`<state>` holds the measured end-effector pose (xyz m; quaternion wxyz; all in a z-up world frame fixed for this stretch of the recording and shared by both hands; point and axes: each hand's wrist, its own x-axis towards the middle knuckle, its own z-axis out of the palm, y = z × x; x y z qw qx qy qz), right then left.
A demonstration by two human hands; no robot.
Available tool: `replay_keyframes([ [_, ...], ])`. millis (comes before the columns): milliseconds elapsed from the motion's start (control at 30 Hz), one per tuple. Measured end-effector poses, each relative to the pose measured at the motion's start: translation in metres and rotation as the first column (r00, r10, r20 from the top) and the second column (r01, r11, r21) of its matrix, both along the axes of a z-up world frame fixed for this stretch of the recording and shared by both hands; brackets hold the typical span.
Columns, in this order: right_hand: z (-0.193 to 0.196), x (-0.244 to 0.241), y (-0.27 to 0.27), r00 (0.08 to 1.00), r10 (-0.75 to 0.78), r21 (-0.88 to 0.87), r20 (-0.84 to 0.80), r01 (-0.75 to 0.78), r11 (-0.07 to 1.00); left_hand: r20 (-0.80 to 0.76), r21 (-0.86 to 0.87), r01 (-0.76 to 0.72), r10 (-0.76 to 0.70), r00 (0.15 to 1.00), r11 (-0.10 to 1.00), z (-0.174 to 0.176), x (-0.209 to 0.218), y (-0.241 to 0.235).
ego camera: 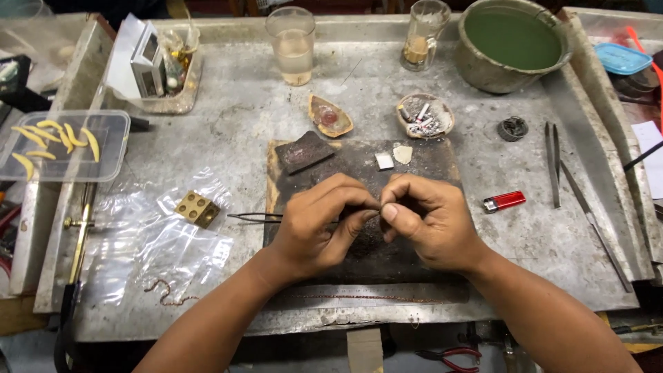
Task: Measuring a metal chain against a ruler and using pliers to cut segments and adjust links at a jewelry workbench.
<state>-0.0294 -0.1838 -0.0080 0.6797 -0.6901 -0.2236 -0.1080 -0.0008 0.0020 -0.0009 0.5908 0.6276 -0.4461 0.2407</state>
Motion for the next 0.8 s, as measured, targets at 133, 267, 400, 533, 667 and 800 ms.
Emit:
replay_keyframes([
  [133,-0.004,0.000,-0.002,0.998,0.022,0.014,0.062,-0.023,1.000,-0.110,-0.027,0.101,-0.103,0.989,0.995,0.006,-0.003,0.004],
  [267,-0.002,0.000,-0.003,0.991,0.027,-0.012,0.134,-0.025,1.000,-0.194,-0.038,0.148,-0.153,0.969,0.988,0.011,-0.005,0.007],
  [400,-0.007,0.002,-0.007,0.987,0.028,-0.030,0.156,-0.023,0.999,-0.244,-0.058,0.154,-0.164,0.956,0.986,0.008,-0.003,0.007],
  [533,-0.007,0.003,-0.007,0.987,0.037,-0.051,0.154,-0.030,0.998,-0.293,-0.088,0.170,-0.188,0.937,0.982,0.003,0.000,0.007],
  [667,0.005,-0.007,-0.006,0.998,0.013,-0.211,0.061,0.000,0.977,-0.308,0.049,0.165,-0.142,0.941,0.985,0.005,0.005,0.019],
  [800,0.014,-0.007,-0.008,0.996,0.032,-0.330,0.088,-0.001,0.944,-0.391,-0.100,0.175,-0.200,0.898,0.979,0.016,0.008,0.033],
])
